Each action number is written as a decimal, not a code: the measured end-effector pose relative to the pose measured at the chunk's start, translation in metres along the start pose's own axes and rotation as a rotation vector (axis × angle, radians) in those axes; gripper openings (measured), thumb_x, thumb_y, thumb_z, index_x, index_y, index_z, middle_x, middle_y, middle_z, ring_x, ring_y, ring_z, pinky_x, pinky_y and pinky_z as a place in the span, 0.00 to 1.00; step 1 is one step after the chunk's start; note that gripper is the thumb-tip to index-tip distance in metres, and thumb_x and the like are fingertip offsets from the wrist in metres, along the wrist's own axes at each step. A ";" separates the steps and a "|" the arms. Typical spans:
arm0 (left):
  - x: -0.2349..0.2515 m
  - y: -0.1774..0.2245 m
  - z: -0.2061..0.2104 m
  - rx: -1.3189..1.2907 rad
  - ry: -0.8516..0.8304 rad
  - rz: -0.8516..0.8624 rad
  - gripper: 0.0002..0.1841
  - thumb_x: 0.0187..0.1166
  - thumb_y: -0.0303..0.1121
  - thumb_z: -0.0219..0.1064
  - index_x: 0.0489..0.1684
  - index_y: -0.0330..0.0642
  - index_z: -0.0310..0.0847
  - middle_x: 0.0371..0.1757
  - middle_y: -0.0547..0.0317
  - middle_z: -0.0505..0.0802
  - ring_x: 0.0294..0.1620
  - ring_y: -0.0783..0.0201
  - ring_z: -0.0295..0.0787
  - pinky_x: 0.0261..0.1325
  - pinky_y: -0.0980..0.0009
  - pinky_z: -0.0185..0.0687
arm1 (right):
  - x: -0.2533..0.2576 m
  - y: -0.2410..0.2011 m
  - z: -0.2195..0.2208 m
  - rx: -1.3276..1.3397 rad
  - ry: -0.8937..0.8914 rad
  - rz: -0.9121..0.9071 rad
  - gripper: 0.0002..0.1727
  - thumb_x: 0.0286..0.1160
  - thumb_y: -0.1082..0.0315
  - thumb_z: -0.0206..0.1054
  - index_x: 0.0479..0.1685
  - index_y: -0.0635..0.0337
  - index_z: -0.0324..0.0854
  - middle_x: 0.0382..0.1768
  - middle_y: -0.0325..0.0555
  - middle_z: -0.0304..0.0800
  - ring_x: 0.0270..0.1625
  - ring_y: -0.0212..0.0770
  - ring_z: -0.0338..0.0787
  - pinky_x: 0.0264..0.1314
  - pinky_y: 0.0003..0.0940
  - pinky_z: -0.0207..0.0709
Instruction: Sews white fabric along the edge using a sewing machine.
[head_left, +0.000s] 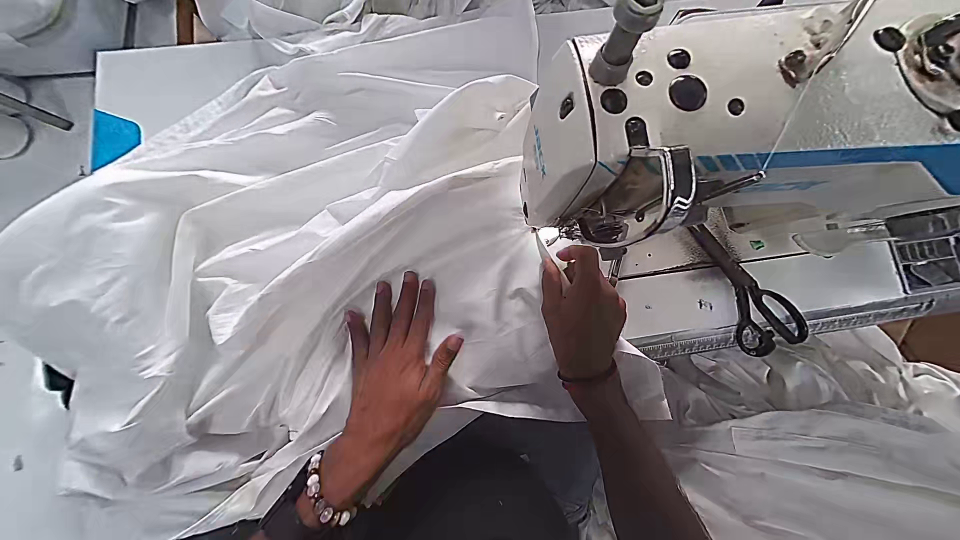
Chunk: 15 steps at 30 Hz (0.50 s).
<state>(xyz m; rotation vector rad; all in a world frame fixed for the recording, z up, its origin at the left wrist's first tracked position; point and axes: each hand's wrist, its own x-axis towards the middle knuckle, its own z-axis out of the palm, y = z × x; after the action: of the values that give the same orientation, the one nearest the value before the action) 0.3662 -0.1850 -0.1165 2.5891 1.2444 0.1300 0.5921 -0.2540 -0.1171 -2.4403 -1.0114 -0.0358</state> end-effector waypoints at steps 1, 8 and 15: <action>0.007 -0.021 0.004 0.032 0.019 0.065 0.41 0.86 0.70 0.33 0.96 0.60 0.54 0.97 0.63 0.57 0.98 0.48 0.41 0.91 0.27 0.28 | 0.001 0.002 -0.002 0.034 -0.015 0.031 0.14 0.82 0.53 0.66 0.53 0.52 0.83 0.24 0.41 0.86 0.23 0.45 0.85 0.21 0.47 0.73; 0.127 -0.072 -0.062 0.214 -0.184 0.459 0.32 0.88 0.59 0.52 0.90 0.59 0.65 0.92 0.61 0.69 0.92 0.48 0.61 0.86 0.37 0.58 | 0.001 -0.006 -0.014 0.092 -0.177 0.065 0.15 0.88 0.58 0.57 0.60 0.51 0.85 0.22 0.41 0.85 0.25 0.47 0.86 0.27 0.51 0.76; 0.125 0.038 0.003 -0.188 0.051 0.643 0.17 0.86 0.39 0.51 0.54 0.46 0.88 0.75 0.65 0.87 0.80 0.60 0.77 0.79 0.58 0.71 | -0.015 -0.011 0.000 -0.183 0.003 -0.125 0.20 0.86 0.63 0.54 0.65 0.51 0.90 0.19 0.43 0.88 0.18 0.46 0.86 0.17 0.44 0.74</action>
<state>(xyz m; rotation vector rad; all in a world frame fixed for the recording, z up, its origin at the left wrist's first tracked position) 0.4741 -0.1108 -0.1131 2.7219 0.3453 0.4120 0.5743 -0.2570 -0.1157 -2.5344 -1.2056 -0.1808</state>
